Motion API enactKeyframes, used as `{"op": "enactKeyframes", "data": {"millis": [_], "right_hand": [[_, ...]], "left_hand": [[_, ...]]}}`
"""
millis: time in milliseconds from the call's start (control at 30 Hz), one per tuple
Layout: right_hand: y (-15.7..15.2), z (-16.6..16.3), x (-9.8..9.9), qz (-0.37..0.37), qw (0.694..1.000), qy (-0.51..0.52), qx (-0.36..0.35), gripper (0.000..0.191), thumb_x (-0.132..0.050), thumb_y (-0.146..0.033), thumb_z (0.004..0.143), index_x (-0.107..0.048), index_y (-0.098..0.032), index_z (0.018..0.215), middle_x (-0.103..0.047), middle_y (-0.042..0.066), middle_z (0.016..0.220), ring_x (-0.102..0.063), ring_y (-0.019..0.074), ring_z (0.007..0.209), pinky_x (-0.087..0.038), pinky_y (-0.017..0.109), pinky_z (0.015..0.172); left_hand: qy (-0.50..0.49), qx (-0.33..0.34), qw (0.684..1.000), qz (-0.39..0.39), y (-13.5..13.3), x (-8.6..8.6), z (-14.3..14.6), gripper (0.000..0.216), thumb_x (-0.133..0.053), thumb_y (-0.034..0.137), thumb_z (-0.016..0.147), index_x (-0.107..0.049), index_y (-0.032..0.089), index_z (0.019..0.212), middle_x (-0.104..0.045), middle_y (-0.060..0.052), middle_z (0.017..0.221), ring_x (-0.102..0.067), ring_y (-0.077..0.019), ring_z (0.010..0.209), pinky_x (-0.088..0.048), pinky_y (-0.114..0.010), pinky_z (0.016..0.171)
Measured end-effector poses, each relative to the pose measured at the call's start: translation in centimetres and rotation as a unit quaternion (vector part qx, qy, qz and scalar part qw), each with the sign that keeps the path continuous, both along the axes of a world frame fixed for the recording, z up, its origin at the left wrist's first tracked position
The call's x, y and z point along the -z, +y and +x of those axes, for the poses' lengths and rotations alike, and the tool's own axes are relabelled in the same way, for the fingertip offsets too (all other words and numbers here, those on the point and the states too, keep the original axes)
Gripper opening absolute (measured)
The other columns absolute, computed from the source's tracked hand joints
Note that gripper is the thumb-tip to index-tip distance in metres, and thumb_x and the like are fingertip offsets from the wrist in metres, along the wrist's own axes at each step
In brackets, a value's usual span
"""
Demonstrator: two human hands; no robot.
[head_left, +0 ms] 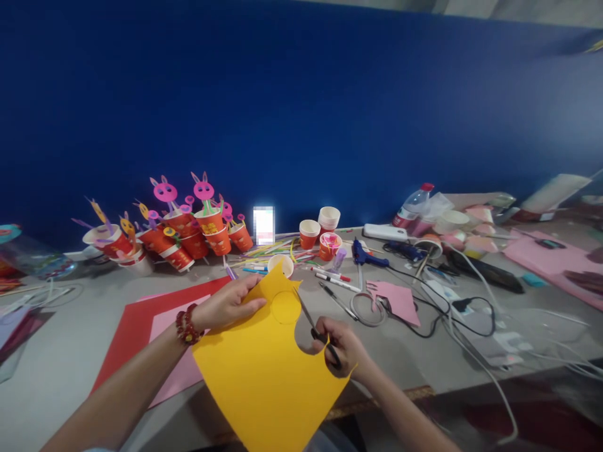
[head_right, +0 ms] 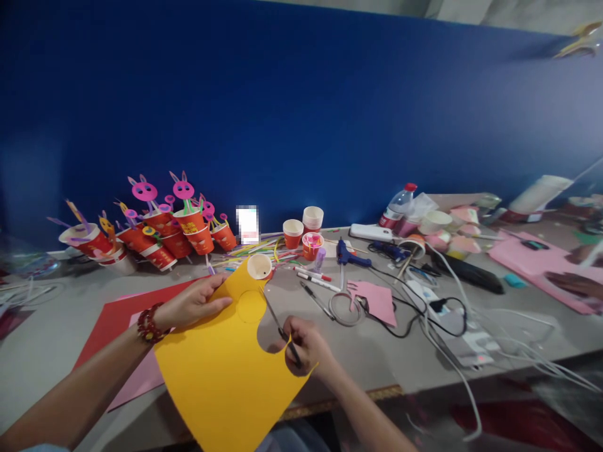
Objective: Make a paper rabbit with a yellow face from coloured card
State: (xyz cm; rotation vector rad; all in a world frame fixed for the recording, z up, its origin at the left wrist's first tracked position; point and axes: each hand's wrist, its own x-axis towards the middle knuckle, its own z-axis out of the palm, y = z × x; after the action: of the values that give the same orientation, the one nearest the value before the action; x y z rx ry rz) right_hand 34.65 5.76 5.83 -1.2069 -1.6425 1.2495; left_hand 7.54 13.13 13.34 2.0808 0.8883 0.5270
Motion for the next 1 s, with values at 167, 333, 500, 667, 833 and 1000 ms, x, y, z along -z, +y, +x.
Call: {"op": "enactKeyframes", "data": {"millis": [167,333,500,667,833,1000], "right_hand": [[-0.05,0.24,0.45,0.001,1.000,0.000,0.001,0.034,-0.062,-0.040,0.072,-0.034,-0.024,0.061,-0.032,-0.008,0.048,-0.029,0.0079,0.043,-0.020,0.020,0.041],[-0.06,0.71,0.71,-0.034,0.999,-0.006,-0.017,0.026,-0.061,-0.027,0.067,-0.036,-0.023,0.062,-0.032,-0.009,0.049,-0.027,0.0065,0.045,-0.019,0.019,0.042],[-0.23,0.71,0.72,-0.057,0.998,0.009,-0.023,0.022,-0.056,-0.026,0.068,-0.035,-0.023,0.063,-0.033,-0.010,0.046,-0.027,0.0057,0.041,-0.019,0.018,0.040],[-0.26,0.69,0.96,-0.038,0.999,-0.003,-0.009,0.023,-0.058,-0.026,0.066,-0.036,-0.023,0.061,-0.033,-0.011,0.045,-0.028,0.0056,0.041,-0.019,0.018,0.040],[-0.34,0.93,0.54,-0.061,0.998,0.007,-0.022,0.022,-0.056,-0.030,0.069,-0.036,-0.023,0.063,-0.038,-0.010,0.042,-0.030,0.0065,0.040,-0.020,0.018,0.041],[-0.42,0.97,0.09,-0.068,0.997,0.007,-0.024,0.024,-0.058,-0.029,0.068,-0.036,-0.023,0.060,-0.041,-0.009,0.042,-0.031,0.0062,0.040,-0.020,0.018,0.041]], "left_hand": [[-0.009,0.008,1.000,-0.018,0.00,0.13,-0.24,0.031,-0.049,0.035,0.094,-0.053,0.023,0.123,-0.062,-0.006,0.123,-0.060,-0.0221,0.112,-0.047,-0.034,0.099],[-0.001,0.019,1.000,-0.025,0.23,0.07,-0.39,0.031,-0.050,0.035,0.094,-0.053,0.023,0.122,-0.062,-0.006,0.125,-0.060,-0.0217,0.112,-0.047,-0.033,0.099],[-0.002,0.028,0.999,-0.031,0.45,-0.05,-0.34,0.030,-0.050,0.036,0.094,-0.053,0.023,0.121,-0.062,-0.005,0.125,-0.060,-0.0216,0.112,-0.048,-0.031,0.096],[0.022,0.025,0.999,-0.012,0.40,-0.41,-0.21,0.032,-0.050,0.037,0.094,-0.053,0.021,0.121,-0.064,-0.006,0.120,-0.060,-0.0219,0.109,-0.046,-0.033,0.097],[0.024,0.028,0.999,0.000,0.32,-0.62,-0.23,0.031,-0.050,0.034,0.094,-0.054,0.021,0.122,-0.064,-0.006,0.120,-0.060,-0.0230,0.108,-0.047,-0.034,0.097],[0.042,0.037,0.998,0.018,0.49,-0.75,-0.31,0.036,-0.050,0.033,0.094,-0.051,0.022,0.128,-0.062,-0.006,0.125,-0.058,-0.0233,0.112,-0.043,-0.034,0.101]]}}
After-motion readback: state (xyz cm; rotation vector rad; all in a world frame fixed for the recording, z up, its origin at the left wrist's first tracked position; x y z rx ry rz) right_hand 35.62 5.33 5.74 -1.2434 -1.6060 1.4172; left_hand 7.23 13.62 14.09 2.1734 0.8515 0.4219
